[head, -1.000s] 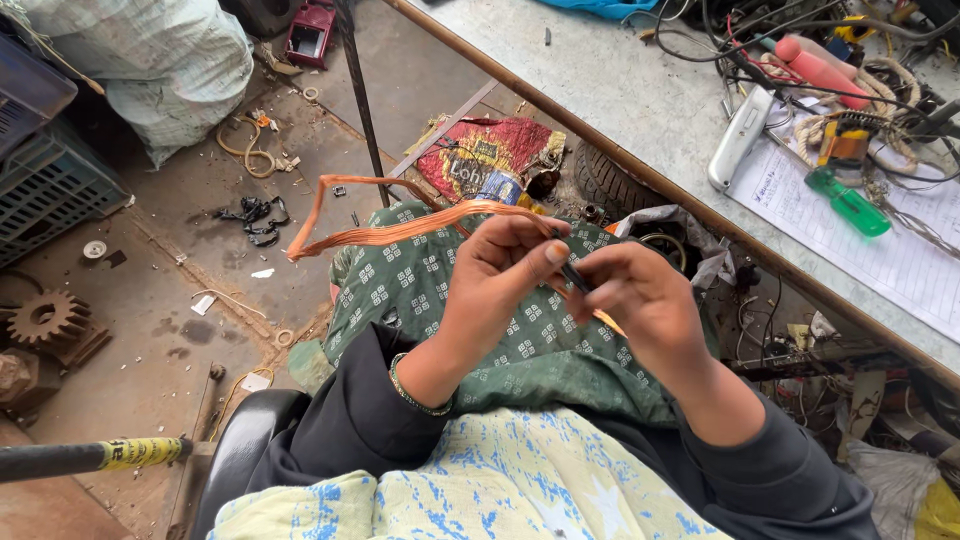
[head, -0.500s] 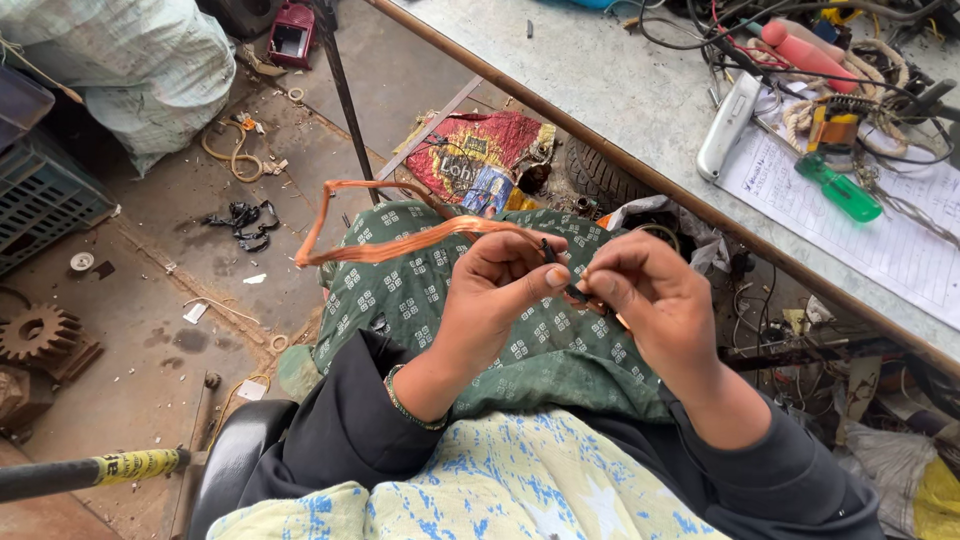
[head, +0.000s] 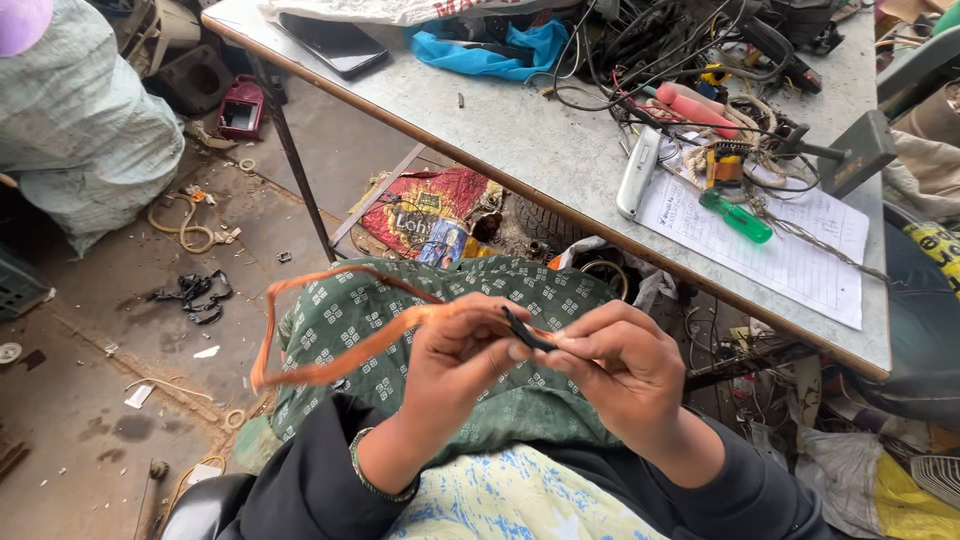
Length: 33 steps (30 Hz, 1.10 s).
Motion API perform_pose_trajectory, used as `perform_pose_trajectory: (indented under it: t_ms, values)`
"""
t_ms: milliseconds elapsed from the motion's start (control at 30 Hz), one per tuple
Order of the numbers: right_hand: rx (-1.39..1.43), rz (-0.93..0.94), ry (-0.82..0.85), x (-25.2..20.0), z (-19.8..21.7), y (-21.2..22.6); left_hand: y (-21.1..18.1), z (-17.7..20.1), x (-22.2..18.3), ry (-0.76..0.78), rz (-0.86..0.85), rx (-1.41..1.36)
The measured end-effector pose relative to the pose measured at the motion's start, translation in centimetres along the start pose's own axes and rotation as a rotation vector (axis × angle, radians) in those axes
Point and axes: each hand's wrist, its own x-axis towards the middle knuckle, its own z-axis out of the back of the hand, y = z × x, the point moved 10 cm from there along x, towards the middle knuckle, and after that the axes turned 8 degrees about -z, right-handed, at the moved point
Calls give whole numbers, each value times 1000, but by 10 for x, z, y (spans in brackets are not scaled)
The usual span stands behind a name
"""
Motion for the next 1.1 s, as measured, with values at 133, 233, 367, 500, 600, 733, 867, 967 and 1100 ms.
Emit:
perform_pose_trajectory:
  t_ms: [133, 233, 367, 500, 600, 733, 867, 967, 1100]
  values:
    - [454, -188, 106, -7, -8, -13, -3, -12, -10, -18, 37, -55]
    - [634, -323, 119, -7, -11, -25, -7, -16, -10, -24, 14, -12]
    - [773, -485, 155, -7, -17, -40, -12, -21, -7, 32, -31, 15]
    - [752, -569, 135, -4, -23, -54, -14, -18, -4, -20, -37, 19]
    - [753, -676, 98, -10, -27, -68, -47, -24, -3, 56, -290, 607]
    - [783, -813, 81, -18, -35, -88, -45, -22, -1, 89, -205, 668]
    - [840, -914, 204, -35, -51, -110, -35, -18, -2, 140, -147, 595]
    - [885, -1193, 179, -72, -78, -155, -7, -35, -11, 338, 41, 274]
    - [735, -1275, 197, -116, -94, -193, 2, -45, -32, 444, 216, -18]
